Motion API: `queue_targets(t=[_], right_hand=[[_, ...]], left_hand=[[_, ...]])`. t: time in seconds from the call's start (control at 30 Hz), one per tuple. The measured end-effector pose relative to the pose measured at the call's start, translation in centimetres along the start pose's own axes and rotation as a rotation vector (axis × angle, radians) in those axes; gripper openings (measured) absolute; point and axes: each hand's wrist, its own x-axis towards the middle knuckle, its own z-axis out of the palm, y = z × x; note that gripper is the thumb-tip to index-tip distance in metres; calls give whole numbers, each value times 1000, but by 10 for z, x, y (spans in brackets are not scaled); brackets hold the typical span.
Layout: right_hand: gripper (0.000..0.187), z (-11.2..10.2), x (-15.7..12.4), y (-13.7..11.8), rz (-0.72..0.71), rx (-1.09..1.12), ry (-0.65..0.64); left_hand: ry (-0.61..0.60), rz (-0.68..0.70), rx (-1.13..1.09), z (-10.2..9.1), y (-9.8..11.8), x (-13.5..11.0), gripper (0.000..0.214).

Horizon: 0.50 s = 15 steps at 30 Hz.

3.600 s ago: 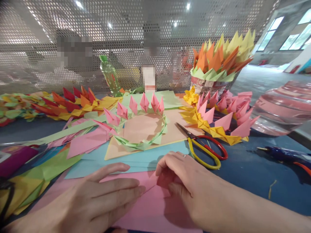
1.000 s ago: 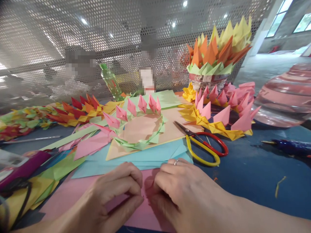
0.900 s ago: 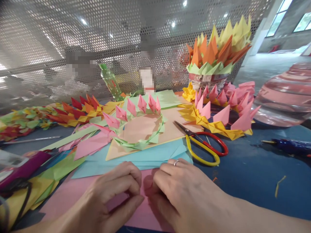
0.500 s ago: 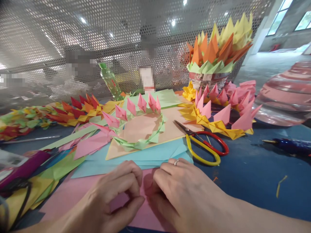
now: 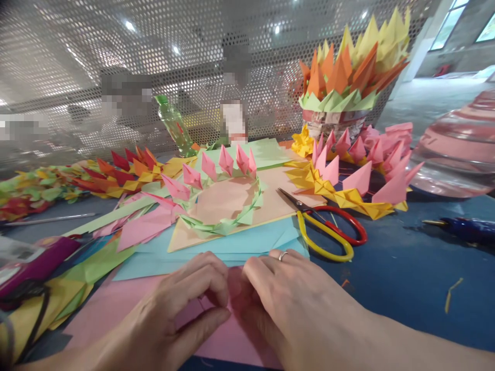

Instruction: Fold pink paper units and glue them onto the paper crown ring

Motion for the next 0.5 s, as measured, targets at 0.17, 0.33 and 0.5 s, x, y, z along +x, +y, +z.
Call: queue_targets(t=[0.17,0.33,0.5], right_hand=[[14,0,2,1,-9,-14,-30],[17,1,3,0,-28,5,12],[20,4,1,1,-43,-16,65]], left_hand=[[-14,-110,-108,2,-2,-13,14],[-31,-45,-98,-6,3,-16,20],[-47,199,105,-7,5,-20,21]])
